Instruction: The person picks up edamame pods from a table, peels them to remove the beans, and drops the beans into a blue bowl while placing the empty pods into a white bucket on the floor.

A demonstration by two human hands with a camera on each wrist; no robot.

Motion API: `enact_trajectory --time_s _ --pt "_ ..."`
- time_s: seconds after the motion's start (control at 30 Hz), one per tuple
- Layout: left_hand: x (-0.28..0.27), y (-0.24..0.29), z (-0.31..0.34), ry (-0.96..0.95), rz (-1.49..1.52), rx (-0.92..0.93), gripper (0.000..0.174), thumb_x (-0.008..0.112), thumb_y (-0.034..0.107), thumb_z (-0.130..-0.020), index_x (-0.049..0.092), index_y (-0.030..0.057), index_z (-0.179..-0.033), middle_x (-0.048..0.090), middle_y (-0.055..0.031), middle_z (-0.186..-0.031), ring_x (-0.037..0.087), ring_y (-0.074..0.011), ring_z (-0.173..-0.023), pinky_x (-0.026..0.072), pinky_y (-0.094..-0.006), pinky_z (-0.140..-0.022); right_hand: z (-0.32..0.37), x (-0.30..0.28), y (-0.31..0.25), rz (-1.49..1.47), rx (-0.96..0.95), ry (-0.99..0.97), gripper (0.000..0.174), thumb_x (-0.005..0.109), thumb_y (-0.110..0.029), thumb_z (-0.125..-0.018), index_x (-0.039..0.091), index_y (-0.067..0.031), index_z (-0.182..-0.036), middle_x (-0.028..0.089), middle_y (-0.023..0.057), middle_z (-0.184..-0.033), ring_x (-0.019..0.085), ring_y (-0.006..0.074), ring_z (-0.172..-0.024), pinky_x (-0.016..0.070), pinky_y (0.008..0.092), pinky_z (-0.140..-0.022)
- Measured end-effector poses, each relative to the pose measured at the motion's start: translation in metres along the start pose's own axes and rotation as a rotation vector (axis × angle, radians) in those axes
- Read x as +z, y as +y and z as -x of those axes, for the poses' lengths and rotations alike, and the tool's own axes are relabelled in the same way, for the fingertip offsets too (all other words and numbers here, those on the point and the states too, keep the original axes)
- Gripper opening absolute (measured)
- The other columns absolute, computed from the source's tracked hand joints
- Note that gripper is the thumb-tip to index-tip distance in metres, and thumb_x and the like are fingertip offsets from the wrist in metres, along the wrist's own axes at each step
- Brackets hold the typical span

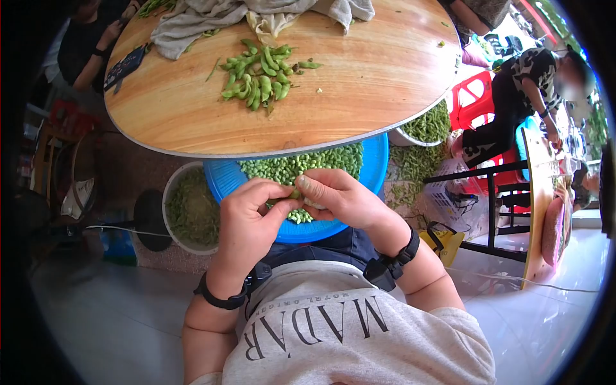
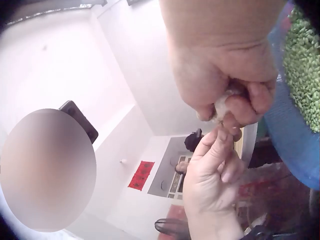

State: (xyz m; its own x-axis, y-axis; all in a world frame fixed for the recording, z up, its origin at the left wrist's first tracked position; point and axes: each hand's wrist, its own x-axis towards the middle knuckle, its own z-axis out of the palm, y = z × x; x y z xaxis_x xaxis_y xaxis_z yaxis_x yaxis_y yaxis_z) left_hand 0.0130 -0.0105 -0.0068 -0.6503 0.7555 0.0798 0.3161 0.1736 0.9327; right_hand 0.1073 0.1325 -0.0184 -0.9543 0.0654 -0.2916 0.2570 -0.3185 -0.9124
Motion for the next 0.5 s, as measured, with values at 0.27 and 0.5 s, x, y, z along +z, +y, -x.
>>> enact_trajectory --time_s 0.27,0.5 --pt "0.014 -0.01 0.005 0.153 -0.095 0.133 0.011 0.067 -0.006 -0.07 0.063 -0.0011 -0.08 0.061 -0.0032 -0.078 0.048 -0.004 -0.055 0.0364 -0.0184 -0.047 -0.003 -0.001 0.008 0.072 -0.013 0.094 0.031 0.048 -0.028 -0.092 0.054 -0.001 -0.078 0.045 -0.0019 -0.059 0.039 0.0049 -0.053 0.0321 0.0207 -0.045" --pt "0.024 -0.024 0.007 0.236 0.099 0.156 0.011 0.064 -0.005 -0.074 0.062 -0.0024 -0.084 0.062 -0.0051 -0.079 0.054 -0.0082 -0.061 0.0415 -0.0194 -0.05 -0.004 0.006 0.008 0.113 -0.125 0.189 0.027 0.051 -0.024 -0.091 0.053 -0.0016 -0.076 0.046 -0.0022 -0.058 0.04 0.0043 -0.053 0.0329 0.0208 -0.045"
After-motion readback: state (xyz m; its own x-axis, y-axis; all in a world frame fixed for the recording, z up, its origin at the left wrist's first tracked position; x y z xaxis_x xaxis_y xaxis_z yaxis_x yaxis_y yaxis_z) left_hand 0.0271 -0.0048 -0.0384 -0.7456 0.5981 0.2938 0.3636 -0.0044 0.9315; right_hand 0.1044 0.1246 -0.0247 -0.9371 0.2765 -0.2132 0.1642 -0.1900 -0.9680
